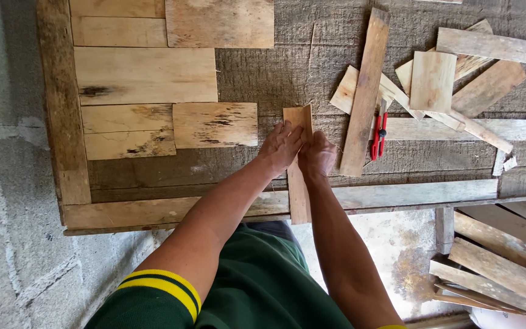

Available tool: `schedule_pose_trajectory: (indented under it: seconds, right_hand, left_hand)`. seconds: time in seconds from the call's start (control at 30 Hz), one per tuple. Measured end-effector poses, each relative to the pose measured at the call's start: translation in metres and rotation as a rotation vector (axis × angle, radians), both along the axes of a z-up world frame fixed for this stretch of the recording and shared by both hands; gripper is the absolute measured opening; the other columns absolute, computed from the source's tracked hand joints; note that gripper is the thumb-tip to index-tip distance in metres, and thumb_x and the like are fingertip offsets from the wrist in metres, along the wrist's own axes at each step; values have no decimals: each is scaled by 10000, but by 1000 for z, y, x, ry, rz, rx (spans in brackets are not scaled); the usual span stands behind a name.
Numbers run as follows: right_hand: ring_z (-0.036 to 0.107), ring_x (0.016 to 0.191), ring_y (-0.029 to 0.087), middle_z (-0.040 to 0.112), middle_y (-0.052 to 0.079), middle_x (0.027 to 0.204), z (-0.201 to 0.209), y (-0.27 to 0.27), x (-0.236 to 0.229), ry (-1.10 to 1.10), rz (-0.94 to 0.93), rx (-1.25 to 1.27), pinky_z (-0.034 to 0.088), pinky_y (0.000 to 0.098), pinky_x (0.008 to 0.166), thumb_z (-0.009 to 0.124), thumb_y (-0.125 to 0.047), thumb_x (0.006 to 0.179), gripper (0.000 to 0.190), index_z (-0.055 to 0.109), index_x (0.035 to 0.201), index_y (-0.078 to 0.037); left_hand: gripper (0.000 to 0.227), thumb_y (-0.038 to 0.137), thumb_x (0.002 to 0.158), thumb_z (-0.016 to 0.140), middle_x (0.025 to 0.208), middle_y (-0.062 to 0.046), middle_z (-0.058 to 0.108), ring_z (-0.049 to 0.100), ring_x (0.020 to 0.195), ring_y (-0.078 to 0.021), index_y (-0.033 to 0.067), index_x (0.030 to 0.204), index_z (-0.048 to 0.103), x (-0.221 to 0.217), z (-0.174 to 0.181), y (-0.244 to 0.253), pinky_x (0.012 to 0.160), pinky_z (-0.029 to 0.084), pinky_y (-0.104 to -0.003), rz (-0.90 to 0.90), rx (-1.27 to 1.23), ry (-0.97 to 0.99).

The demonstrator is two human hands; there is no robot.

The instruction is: Manually arranging and cutting wood veneer pieces to fit a pattern on a wooden surface.

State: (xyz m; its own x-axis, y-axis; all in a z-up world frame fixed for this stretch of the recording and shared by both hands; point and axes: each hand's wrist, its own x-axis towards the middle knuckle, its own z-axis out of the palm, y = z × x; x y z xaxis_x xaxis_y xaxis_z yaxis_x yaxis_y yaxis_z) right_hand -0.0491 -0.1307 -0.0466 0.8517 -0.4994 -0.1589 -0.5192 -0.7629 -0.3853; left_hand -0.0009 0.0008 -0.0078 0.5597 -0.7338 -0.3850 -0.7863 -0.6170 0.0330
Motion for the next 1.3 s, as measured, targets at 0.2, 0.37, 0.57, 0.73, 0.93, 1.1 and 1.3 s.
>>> schedule_pose_trajectory:
  seconds: [0.2, 0.37, 0.57, 0.73, 0.93, 1.1, 1.3]
  right_hand:
    - [636, 558, 194, 724, 101, 756, -7, 5, -2, -75, 27, -46, 507, 391, 414, 697, -109, 964, 156, 616, 832, -85]
    - [674, 596, 217, 728, 113, 835, 7, -9, 13, 3, -34, 120, 551, 378, 428, 676, -71, 915, 50, 645, 949, -90]
    - [711, 644, 175, 768, 103, 887, -3, -36, 37, 114, -54, 356, 574, 297, 509, 736, -155, 865, 177, 717, 1032, -101]
    - [657, 547, 152, 756, 90, 828, -15, -34, 49, 255, -76, 296, 569, 313, 430, 723, -215, 893, 131, 707, 972, -111]
    - [594, 504, 115, 723, 56, 789, -22, -19, 41, 141, -1, 66, 539, 303, 391, 732, -178, 862, 93, 685, 914, -118]
    - [579, 549, 158, 698, 72, 809, -12, -1, 39, 144, 36, -78, 533, 352, 434, 718, -345, 1011, 265, 653, 907, -111]
    - [636, 623, 173, 692, 71, 804, -19, -26, 42, 145, 102, -68, 569, 353, 507, 749, -311, 884, 261, 631, 940, -85]
  left_hand:
    - [589, 185, 971, 576, 1644, -7, 295, 297, 1474, -303, 243, 1533, 407, -1, 12, 3, 1228, 229, -428, 31, -64, -9]
    - [510, 197, 991, 575, 1620, -102, 368, 382, 1433, -301, 164, 1495, 498, 0, 15, 8, 1251, 236, -432, -24, 0, 5]
    - [472, 157, 1003, 579, 1608, -151, 368, 357, 1475, -284, 92, 1466, 519, -1, -14, 8, 1263, 213, -443, 46, -74, -75]
    - [542, 117, 1008, 564, 1661, -90, 314, 310, 1513, -235, 103, 1534, 436, 3, -18, 9, 1263, 208, -476, 101, -85, -116]
    - [670, 192, 947, 575, 1652, -101, 248, 265, 1493, -239, 62, 1556, 328, 5, 11, 9, 1231, 191, -457, -10, 36, -97]
    - [550, 172, 1031, 534, 1643, -92, 347, 359, 1479, -222, 50, 1550, 398, 6, 12, 11, 1265, 232, -443, 50, -17, -12]
    - [608, 209, 994, 540, 1622, -121, 346, 375, 1431, -244, 33, 1550, 371, 7, 8, 9, 1211, 258, -441, -12, 8, -99]
